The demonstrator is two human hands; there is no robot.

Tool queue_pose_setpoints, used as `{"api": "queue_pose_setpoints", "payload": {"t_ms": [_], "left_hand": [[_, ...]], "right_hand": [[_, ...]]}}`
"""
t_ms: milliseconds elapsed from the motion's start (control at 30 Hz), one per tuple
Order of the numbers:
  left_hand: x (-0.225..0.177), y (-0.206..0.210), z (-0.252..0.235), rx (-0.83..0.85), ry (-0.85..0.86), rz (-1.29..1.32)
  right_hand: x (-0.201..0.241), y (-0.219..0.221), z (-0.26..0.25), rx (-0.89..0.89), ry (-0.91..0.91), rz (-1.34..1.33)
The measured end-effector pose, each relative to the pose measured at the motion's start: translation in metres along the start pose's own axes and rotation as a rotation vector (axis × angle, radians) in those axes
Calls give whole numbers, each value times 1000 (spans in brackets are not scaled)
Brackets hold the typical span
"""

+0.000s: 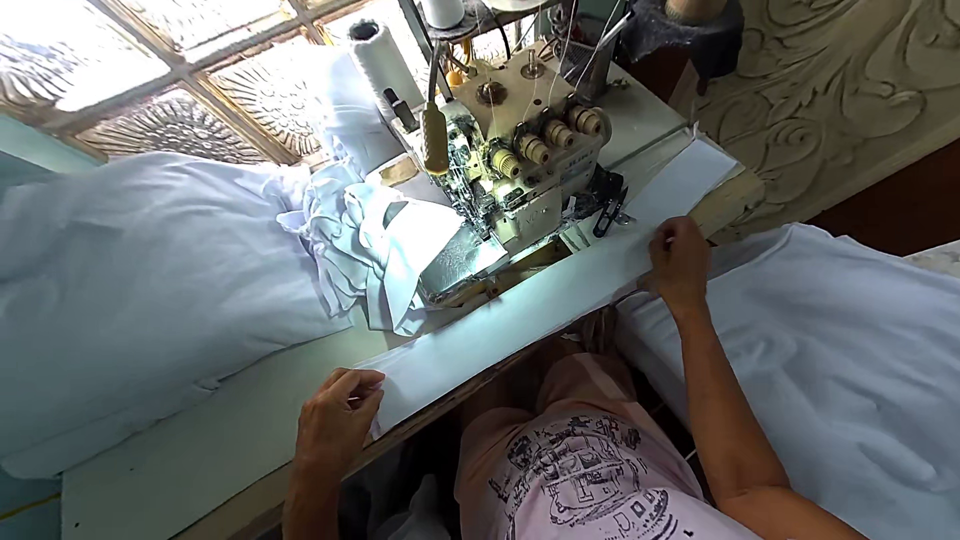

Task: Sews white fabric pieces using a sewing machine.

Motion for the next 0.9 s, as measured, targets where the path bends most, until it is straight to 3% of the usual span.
{"api": "queue_pose_setpoints", "payload": {"t_ms": [100,233,300,433,533,733,900], "left_hand": [[2,0,-1,2,-30,16],[6,1,-6,38,-29,11],[8,3,-8,70,-28,-1],[5,7,-12,135,-24,5],[8,8,-15,157,-22,42],[18,5,-12,50,33,137],[35,-5,4,-67,6,280]], "right_hand": [[-14,-16,4,-55,102,-205],[7,-6,10,74,238,-779],[27,-9,15,40,138,-708],[82,-50,33,-252,-281,-288],[104,-93,44,-417,-461,-273],[84,-138,37,-498,-436,-611],[82,-105,20,-213,-336,-534]]}}
Point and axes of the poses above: each hand's wrist, its own z-axis away from the middle knuckle, its own y-axis out of the palm, x = y × z, the point moved 10 cm from there along -z, towards the middle knuckle, and after that the axes turned 4 degrees about x, right-handed, at the moved point
